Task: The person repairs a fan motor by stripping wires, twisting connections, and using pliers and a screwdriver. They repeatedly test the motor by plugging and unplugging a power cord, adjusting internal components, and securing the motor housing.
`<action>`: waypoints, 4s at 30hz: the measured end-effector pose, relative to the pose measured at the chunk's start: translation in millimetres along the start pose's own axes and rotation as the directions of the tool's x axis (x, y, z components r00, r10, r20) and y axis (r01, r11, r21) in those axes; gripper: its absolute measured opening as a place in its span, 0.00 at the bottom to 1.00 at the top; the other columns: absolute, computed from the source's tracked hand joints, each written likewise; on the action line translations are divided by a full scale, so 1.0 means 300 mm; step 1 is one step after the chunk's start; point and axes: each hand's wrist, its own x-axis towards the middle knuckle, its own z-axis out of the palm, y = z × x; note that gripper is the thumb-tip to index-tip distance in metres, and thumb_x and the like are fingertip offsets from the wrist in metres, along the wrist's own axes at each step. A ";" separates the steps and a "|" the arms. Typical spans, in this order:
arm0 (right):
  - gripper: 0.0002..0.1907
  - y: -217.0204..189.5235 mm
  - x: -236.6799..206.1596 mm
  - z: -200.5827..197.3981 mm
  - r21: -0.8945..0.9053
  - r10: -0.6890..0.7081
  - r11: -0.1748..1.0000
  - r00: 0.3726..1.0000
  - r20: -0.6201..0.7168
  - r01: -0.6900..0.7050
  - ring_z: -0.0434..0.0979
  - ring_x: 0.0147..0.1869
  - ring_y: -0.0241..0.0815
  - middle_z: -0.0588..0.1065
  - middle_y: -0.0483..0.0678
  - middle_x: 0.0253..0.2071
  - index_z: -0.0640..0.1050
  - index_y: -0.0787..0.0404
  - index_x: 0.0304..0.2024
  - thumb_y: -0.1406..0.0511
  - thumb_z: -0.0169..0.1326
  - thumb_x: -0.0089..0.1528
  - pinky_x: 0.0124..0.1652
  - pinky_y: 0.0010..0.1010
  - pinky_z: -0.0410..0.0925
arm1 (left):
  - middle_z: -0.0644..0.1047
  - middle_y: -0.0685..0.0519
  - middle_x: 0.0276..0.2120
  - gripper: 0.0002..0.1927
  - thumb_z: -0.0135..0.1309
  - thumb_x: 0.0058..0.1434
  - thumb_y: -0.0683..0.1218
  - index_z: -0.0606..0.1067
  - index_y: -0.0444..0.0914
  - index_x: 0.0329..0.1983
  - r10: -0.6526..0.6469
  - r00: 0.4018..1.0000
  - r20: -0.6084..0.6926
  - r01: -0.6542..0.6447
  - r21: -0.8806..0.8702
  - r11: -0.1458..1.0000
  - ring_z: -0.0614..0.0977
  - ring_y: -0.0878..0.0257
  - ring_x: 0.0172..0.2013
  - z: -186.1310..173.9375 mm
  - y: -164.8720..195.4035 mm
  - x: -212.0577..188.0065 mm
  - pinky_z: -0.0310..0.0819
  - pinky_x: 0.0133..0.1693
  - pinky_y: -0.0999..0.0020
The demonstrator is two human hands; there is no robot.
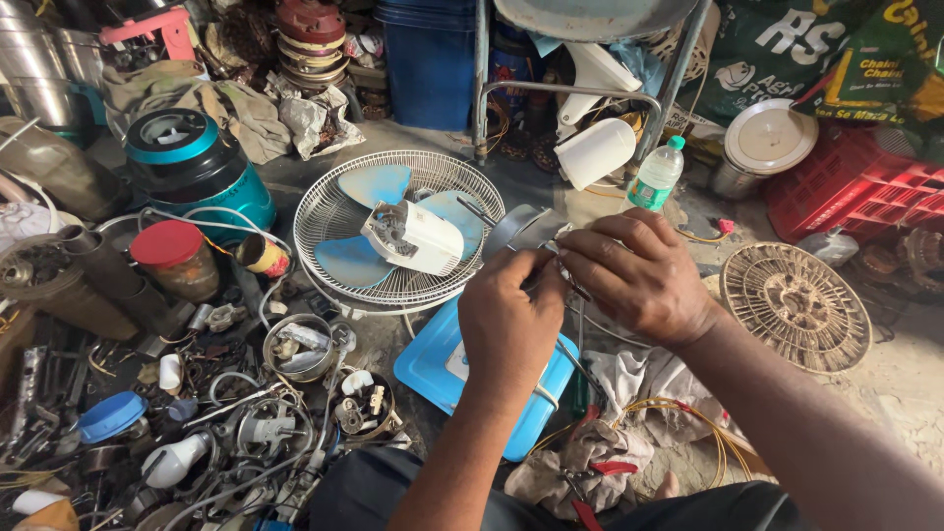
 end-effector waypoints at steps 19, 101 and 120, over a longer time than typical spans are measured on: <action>0.09 0.065 0.101 0.008 0.231 0.444 0.788 0.787 0.428 -0.570 0.74 0.39 0.44 0.74 0.49 0.36 0.81 0.61 0.38 0.63 0.61 0.59 0.39 0.37 0.70 | 0.78 0.46 0.34 0.08 0.57 0.60 0.44 0.82 0.39 0.41 0.056 0.998 0.025 -0.058 0.088 0.994 0.81 0.47 0.36 -0.030 -0.012 0.024 0.74 0.37 0.53; 0.11 0.063 0.131 0.094 0.153 0.573 0.627 0.585 0.574 -0.764 0.74 0.25 0.42 0.72 0.45 0.22 0.80 0.65 0.34 0.62 0.58 0.58 0.32 0.33 0.70 | 0.79 0.47 0.37 0.10 0.55 0.64 0.42 0.81 0.35 0.46 0.038 0.998 -0.045 -0.040 -0.038 0.998 0.81 0.51 0.36 -0.002 -0.070 -0.018 0.74 0.38 0.57; 0.24 0.084 0.206 -0.033 -0.070 -0.271 0.934 0.822 0.502 0.351 0.77 0.45 0.42 0.75 0.44 0.44 0.79 0.54 0.50 0.65 0.60 0.49 0.39 0.35 0.74 | 0.80 0.47 0.40 0.09 0.53 0.64 0.41 0.80 0.34 0.45 0.047 0.995 -0.084 -0.052 -0.058 0.997 0.83 0.51 0.39 -0.011 -0.082 -0.026 0.76 0.41 0.58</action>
